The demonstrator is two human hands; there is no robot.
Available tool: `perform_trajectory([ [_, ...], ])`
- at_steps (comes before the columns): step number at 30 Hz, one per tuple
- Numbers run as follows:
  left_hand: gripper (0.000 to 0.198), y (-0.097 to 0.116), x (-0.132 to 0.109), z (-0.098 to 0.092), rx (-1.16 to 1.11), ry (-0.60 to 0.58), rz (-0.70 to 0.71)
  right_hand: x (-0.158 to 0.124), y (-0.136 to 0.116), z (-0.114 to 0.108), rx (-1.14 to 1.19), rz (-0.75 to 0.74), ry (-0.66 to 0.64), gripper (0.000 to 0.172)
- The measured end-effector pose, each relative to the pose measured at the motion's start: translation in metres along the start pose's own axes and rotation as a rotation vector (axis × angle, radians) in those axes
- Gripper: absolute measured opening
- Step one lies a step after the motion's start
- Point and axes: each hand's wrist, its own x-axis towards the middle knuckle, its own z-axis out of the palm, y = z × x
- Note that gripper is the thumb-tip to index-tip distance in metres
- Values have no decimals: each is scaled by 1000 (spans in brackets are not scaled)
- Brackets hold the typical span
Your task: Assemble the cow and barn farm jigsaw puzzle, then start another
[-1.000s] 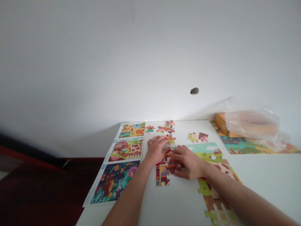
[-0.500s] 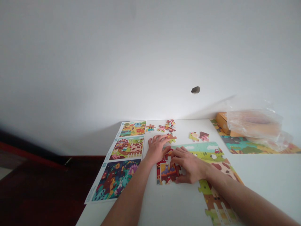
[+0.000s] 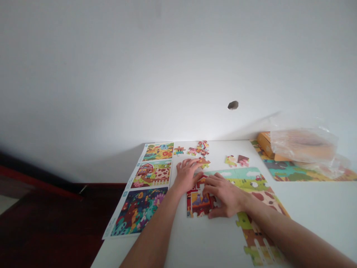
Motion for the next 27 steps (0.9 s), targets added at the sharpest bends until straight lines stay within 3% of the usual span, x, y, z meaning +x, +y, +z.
perform_trajectory([
  [15,34,0,0,1,3,2,-11,0,-1,13,52,-89,-20,33],
  [27,34,0,0,1,11,-4,-9,1,-1,12,45,-86,8,32],
])
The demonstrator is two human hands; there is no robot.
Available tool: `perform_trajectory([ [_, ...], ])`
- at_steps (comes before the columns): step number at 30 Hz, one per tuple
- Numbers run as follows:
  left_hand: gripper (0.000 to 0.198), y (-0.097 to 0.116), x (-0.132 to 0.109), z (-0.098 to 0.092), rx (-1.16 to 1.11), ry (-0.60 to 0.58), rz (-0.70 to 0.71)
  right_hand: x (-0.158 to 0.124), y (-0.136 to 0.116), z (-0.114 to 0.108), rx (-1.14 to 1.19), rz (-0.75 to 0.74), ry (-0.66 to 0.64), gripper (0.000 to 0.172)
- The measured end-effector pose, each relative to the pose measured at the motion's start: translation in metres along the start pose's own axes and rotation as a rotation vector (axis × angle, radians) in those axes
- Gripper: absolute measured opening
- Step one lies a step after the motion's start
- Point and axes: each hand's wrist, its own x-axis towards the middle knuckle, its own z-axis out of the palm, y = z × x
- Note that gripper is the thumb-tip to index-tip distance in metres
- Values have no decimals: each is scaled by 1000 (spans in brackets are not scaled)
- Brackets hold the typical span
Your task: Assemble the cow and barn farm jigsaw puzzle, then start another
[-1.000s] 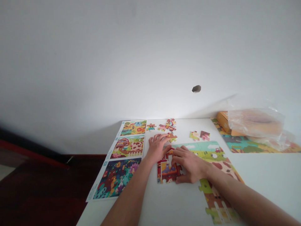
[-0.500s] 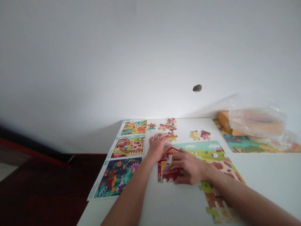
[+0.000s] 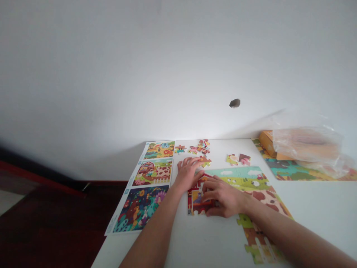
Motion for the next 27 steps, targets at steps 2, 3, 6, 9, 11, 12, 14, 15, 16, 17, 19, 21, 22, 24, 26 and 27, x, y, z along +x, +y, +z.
perform_trajectory([
  [2,34,0,0,0,-2,-4,-4,0,-1,-1,-8,-8,-1,32],
  [3,34,1,0,-1,-4,-6,-6,1,-1,-1,-13,-13,-1,32],
  [6,35,2,0,-2,-4,-5,-3,1,-3,-2,-15,-23,28,34],
  [9,34,3,1,-2,3,0,-8,2,-4,-2,-5,-22,132,26],
  [11,33,3,1,-2,3,3,-15,2,-4,-1,0,-30,176,15],
  [12,33,3,1,-2,1,5,-15,2,-3,0,4,-47,169,12],
  [14,34,3,1,-1,-6,8,-6,2,-2,2,-2,-89,117,12],
  [15,34,2,1,-1,-8,8,-3,2,-2,3,-13,-99,106,11],
  [16,35,2,1,-1,-7,8,-4,2,-2,3,-28,-95,112,11],
  [17,35,2,1,0,-5,8,-7,2,-2,4,-44,-86,127,10],
  [19,34,1,1,0,-2,12,-13,2,-1,5,-51,-80,131,8],
  [21,35,1,1,1,-5,15,-8,1,0,6,-32,-97,103,7],
  [22,35,1,0,1,-7,14,-3,1,1,7,-28,-96,96,6],
  [24,35,1,0,0,-9,12,2,1,3,7,-32,-76,103,5],
  [26,34,2,0,-1,-9,10,2,1,3,7,-31,-59,94,6],
  [27,34,2,0,-1,-8,9,0,1,3,7,-25,-56,79,7],
])
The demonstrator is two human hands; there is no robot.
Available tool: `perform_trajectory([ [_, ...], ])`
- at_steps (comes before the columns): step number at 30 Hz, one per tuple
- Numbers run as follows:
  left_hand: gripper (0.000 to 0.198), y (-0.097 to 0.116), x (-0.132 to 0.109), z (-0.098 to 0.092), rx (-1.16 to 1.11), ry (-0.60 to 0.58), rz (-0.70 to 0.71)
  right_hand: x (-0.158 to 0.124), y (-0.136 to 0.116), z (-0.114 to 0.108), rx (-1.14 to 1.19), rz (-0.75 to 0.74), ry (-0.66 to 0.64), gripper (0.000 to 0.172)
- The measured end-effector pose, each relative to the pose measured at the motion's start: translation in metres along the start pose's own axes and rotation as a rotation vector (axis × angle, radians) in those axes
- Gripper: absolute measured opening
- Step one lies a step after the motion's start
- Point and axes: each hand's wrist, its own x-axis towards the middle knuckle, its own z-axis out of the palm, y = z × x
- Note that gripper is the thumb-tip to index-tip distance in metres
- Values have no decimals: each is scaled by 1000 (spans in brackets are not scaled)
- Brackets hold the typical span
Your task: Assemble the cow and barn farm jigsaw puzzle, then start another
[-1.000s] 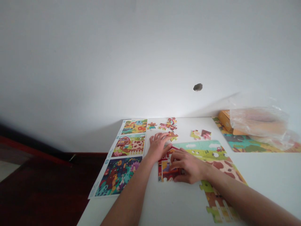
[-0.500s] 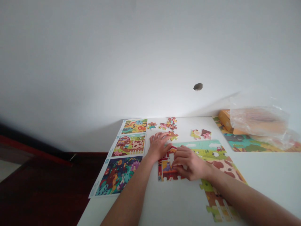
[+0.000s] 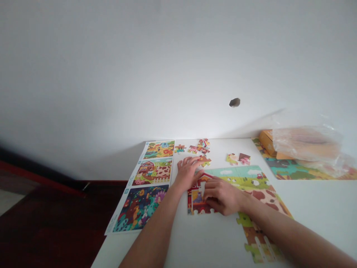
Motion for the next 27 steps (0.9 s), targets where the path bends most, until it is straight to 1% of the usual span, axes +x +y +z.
perform_trajectory([
  [3,34,0,0,-1,3,-5,-3,0,0,-2,11,11,-30,6],
  [4,33,1,0,-1,3,-6,-2,0,0,-3,9,13,-32,8],
  [8,32,1,1,-2,-17,3,6,-1,3,-4,16,2,-48,48],
  [9,31,1,1,-2,-31,19,-1,-1,4,-4,20,12,-55,52],
  [13,26,0,3,1,-100,139,-60,0,7,-1,11,82,-50,55],
  [15,24,-1,3,2,-118,167,-63,0,8,0,2,81,-36,55],
  [19,20,-2,4,2,-118,155,-52,-1,7,0,-7,73,-22,53],
  [27,19,3,4,-2,-113,123,-68,-4,2,-6,-51,192,-26,49],
])
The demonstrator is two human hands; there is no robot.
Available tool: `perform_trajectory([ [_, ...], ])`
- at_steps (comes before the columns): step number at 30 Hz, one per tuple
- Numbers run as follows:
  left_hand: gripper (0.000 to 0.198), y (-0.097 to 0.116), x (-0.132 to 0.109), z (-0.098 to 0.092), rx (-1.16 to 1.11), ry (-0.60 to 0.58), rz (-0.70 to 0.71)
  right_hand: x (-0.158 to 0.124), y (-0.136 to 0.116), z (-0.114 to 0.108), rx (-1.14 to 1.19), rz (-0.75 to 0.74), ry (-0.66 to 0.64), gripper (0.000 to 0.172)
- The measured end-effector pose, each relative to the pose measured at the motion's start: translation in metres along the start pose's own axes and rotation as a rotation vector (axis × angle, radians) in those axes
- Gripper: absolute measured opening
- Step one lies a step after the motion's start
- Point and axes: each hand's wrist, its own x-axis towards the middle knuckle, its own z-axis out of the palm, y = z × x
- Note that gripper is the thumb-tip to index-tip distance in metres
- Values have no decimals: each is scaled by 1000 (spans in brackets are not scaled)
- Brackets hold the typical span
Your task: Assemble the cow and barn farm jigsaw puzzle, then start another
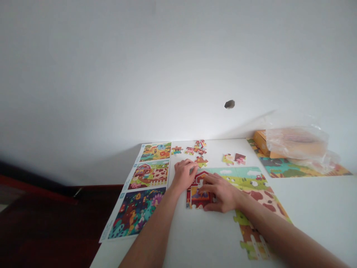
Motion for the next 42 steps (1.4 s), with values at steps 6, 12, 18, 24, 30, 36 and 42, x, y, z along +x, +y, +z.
perform_trajectory([
  [6,21,0,-2,1,-2,-18,24,-3,-4,2,-32,35,32,49],
  [12,20,0,-2,0,-12,-21,21,-5,-3,2,-25,22,20,50],
  [18,20,2,-2,-2,-2,-29,12,-4,-1,-1,-4,-25,0,52],
  [24,19,2,-1,-1,4,-33,-1,0,4,-2,258,55,136,28],
  [30,18,2,0,1,9,-18,-19,33,32,-13,46,642,368,24],
  [36,17,1,1,-1,15,-20,-29,75,54,-22,-175,912,138,59],
  [42,20,1,1,1,30,-25,-43,95,65,-27,-83,958,66,49],
])
